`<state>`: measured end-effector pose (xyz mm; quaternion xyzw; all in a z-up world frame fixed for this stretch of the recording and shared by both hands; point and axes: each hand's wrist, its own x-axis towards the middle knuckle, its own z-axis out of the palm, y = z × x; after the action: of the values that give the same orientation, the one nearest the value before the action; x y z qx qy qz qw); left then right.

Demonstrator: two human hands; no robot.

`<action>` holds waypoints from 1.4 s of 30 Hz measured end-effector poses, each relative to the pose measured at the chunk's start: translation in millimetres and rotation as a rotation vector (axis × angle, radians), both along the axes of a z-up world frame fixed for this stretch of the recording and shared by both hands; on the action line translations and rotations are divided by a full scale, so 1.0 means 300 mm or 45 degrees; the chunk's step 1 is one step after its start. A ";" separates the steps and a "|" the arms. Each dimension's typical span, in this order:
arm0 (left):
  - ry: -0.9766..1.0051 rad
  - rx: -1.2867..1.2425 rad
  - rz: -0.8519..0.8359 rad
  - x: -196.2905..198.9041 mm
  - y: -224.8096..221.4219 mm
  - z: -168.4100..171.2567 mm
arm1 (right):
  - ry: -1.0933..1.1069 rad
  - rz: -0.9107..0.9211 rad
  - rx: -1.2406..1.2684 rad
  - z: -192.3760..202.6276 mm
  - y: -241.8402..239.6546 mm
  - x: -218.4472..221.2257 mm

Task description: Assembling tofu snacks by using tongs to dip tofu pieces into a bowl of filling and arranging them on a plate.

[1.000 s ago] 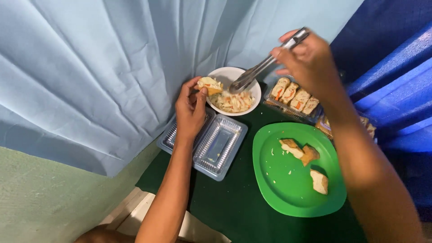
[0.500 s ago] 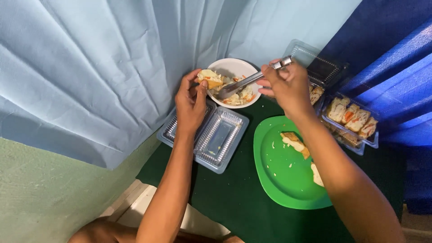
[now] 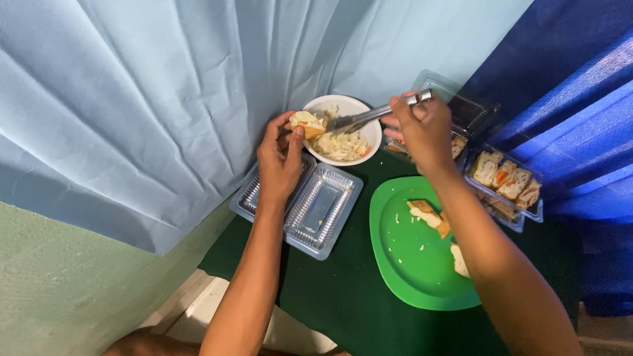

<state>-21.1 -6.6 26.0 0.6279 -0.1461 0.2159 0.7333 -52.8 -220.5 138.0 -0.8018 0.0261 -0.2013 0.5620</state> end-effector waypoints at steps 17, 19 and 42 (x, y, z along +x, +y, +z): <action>0.000 -0.049 -0.034 -0.004 0.002 0.001 | 0.185 -0.055 -0.122 0.063 -0.073 0.004; 0.009 -0.056 -0.033 -0.002 0.001 -0.004 | 0.297 -0.023 0.036 0.058 -0.044 -0.025; 0.006 -0.065 -0.023 -0.024 -0.010 0.020 | -0.404 0.088 -0.277 -0.094 0.021 -0.017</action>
<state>-28.2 -9.5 31.8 0.6082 -0.1446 0.2115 0.7513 -58.0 -214.2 109.7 -0.8164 -0.1122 -0.3074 0.4758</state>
